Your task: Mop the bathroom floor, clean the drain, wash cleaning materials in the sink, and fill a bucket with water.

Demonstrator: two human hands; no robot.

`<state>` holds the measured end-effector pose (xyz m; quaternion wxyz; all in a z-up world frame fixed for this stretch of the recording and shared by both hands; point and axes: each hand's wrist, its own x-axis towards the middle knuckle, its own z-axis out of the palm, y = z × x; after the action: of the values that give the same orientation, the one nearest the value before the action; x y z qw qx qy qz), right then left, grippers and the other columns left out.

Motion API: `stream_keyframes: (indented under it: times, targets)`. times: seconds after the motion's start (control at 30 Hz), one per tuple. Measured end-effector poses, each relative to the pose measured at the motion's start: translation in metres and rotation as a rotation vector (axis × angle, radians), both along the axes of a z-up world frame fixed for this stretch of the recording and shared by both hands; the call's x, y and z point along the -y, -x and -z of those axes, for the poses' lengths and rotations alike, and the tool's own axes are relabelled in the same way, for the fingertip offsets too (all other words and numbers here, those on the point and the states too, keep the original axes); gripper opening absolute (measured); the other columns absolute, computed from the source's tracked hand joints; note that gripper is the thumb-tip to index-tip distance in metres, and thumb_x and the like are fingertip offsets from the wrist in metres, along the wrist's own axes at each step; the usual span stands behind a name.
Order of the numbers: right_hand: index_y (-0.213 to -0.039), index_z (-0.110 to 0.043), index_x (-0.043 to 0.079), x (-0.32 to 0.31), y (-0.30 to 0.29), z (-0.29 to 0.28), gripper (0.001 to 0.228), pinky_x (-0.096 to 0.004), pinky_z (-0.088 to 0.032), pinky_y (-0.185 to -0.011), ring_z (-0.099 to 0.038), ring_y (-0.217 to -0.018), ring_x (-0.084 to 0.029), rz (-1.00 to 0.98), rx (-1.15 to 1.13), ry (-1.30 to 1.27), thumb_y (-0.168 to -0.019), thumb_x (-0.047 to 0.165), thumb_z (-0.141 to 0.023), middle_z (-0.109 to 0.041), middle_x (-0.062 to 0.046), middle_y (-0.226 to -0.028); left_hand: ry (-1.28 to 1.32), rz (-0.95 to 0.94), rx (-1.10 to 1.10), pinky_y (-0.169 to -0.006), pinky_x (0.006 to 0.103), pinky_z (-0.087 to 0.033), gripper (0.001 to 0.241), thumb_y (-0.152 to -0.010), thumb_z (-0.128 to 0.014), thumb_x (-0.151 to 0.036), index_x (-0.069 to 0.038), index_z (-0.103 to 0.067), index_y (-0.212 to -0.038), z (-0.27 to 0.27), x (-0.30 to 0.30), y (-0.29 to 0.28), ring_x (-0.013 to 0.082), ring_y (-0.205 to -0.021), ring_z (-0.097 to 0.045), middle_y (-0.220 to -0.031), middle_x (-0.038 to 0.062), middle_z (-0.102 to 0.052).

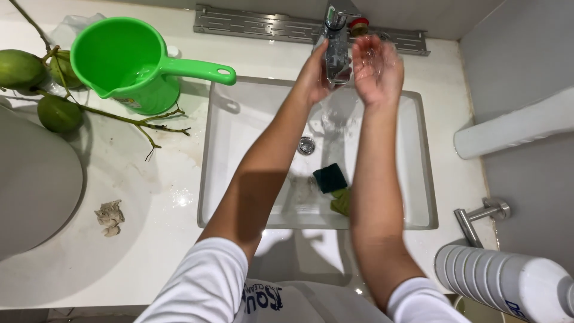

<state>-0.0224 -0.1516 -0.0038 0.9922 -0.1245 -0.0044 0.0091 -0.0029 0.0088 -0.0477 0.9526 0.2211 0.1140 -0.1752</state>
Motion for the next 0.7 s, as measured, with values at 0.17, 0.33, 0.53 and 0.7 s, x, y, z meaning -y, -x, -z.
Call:
stream_keyframes:
  times: [0.17, 0.33, 0.53, 0.7]
  targets:
    - [-0.124, -0.059, -0.004, -0.015, 0.028, -0.098, 0.037, -0.048, -0.058, -0.102, -0.068, -0.119, -0.036, -0.321, 0.073, 0.628, -0.100, 0.022, -0.049, -0.070, -0.022, -0.122, -0.221, 0.232, 0.177, -0.076, 0.0477, -0.064, 0.042, -0.096, -0.046, -0.033, 0.002, -0.064, -0.112, -0.007, 0.006, -0.083, 0.0289, -0.087, -0.075, -0.098, 0.018, -0.074]
    - [-0.115, -0.062, 0.001, 0.002, 0.029, -0.023, 0.027, -0.045, -0.061, -0.090, -0.071, -0.104, -0.032, -0.024, -0.140, 0.489, -0.101, 0.022, -0.051, -0.070, -0.015, -0.105, -0.327, 0.228, 0.173, -0.065, 0.0394, -0.061, 0.026, -0.093, -0.064, -0.014, 0.003, -0.068, -0.112, 0.015, 0.017, -0.054, 0.0246, -0.077, -0.073, -0.095, 0.016, -0.073]
    - [-0.101, -0.064, 0.002, -0.032, 0.000, 0.183, 0.034, -0.037, -0.059, -0.078, -0.068, -0.079, -0.022, -0.148, -0.327, 0.088, -0.104, 0.028, -0.043, -0.070, -0.012, -0.089, -0.707, 0.182, 0.342, -0.076, 0.0309, -0.064, 0.031, -0.090, -0.076, -0.017, 0.002, -0.064, -0.110, -0.028, -0.013, 0.072, 0.0209, -0.083, -0.074, -0.096, 0.015, -0.073]
    - [-0.114, -0.062, -0.001, -0.070, 0.011, 0.189, 0.036, -0.041, -0.056, -0.096, -0.067, -0.104, -0.026, -0.099, -0.435, 0.094, -0.106, 0.025, -0.037, -0.068, -0.015, -0.109, -1.238, -0.018, 0.505, -0.083, 0.0288, -0.056, 0.033, -0.089, -0.074, -0.027, -0.003, -0.071, -0.111, 0.060, -0.013, 0.075, 0.0144, -0.088, -0.069, -0.096, 0.006, -0.073]
